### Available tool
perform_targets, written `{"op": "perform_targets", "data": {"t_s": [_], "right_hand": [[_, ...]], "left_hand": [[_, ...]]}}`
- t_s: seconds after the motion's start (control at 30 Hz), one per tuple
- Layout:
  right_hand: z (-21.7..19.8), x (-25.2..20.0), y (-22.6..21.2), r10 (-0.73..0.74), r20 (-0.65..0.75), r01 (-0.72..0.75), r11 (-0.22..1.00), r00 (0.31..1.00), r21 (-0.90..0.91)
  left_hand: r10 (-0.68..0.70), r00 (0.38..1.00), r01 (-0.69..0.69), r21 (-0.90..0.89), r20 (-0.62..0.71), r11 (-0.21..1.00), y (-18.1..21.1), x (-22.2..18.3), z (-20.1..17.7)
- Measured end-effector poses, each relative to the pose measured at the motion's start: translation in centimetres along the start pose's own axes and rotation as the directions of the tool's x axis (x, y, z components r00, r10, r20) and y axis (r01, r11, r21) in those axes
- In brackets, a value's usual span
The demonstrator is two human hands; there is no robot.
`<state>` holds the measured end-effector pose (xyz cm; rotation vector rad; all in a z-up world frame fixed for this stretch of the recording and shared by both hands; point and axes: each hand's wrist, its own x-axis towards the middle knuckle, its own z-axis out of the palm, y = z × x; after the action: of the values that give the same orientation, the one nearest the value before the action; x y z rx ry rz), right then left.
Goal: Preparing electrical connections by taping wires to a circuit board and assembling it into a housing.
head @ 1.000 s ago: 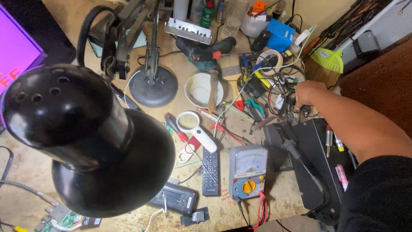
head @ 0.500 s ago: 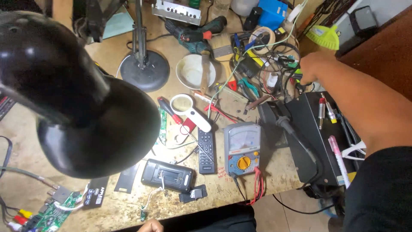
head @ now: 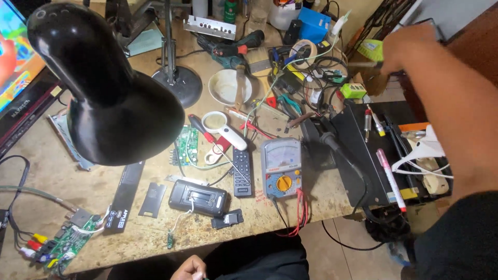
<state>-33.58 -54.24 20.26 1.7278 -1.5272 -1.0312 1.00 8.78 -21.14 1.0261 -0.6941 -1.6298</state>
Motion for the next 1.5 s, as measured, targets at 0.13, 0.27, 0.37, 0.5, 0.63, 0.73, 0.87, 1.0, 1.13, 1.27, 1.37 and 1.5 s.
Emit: {"op": "perform_targets", "data": {"t_s": [0.13, 0.27, 0.37, 0.5, 0.63, 0.73, 0.87, 1.0, 1.13, 1.27, 1.37, 1.5], "right_hand": [[-0.4, -7.7, 2.5, 0.065, -0.143, -0.049, 0.993, 0.988, 0.107], [-1.3, -25.7, -2.0, -0.166, -0.135, 0.201, 0.498, 0.977, 0.843], [3.5, -34.9, -10.8, -0.439, -0.236, 0.312, 0.108, 0.867, 0.944], [6.2, -44.0, -19.9, -0.738, -0.456, 0.321, -0.332, 0.497, 0.887], [7.5, -46.0, -21.6, -0.733, -0.427, 0.294, -0.313, 0.529, 0.903], [8.5, -44.7, -22.2, -0.416, -0.407, 0.324, -0.256, 0.814, 0.911], [7.2, -42.8, -23.4, -0.210, -0.195, 0.207, 0.032, 0.958, 0.978], [7.0, -43.4, -24.6, -0.118, -0.107, 0.132, 0.232, 0.987, 0.964], [6.2, -42.8, -24.8, -0.153, 0.030, 0.005, 0.222, 0.988, 0.975], [4.6, -41.8, -24.4, -0.147, 0.076, -0.044, 0.211, 0.986, 0.977], [5.2, -41.2, -24.4, -0.135, 0.056, -0.024, 0.230, 0.989, 0.973], [6.0, -40.7, -24.1, -0.073, 0.095, -0.068, 0.311, 0.993, 0.948]], "left_hand": [[-0.053, 0.998, 0.061, -0.307, 0.034, 0.950, 8.4, -0.9, 6.3], [-0.181, 0.982, 0.131, -0.487, -0.057, 0.864, 11.1, -0.2, 9.1], [-0.173, 0.984, 0.177, -0.442, 0.051, 0.879, 9.6, 0.1, 8.6], [-0.241, 0.969, 0.244, -0.066, 0.045, 0.967, 11.8, -2.3, 9.2], [-0.338, 0.941, 0.337, 0.045, 0.008, 0.940, 15.6, -5.9, 7.2], [-0.273, 0.962, 0.271, 0.141, -0.003, 0.952, 15.9, -6.8, 6.4], [-0.165, 0.982, 0.174, 0.098, -0.096, 0.980, 16.1, -6.3, 8.9], [-0.158, 0.966, 0.158, -0.017, -0.204, 0.987, 15.8, -6.2, 11.4], [-0.042, 0.990, 0.042, -0.004, -0.132, 0.999, 14.6, -5.8, 11.8], [-0.030, 0.993, 0.032, 0.013, -0.113, 0.999, 14.2, -4.6, 12.3], [0.005, 0.993, -0.003, 0.017, -0.115, 1.000, 14.5, -3.9, 12.3], [0.070, 0.992, -0.068, 0.016, -0.106, 0.998, 14.8, -3.5, 12.6]]}}
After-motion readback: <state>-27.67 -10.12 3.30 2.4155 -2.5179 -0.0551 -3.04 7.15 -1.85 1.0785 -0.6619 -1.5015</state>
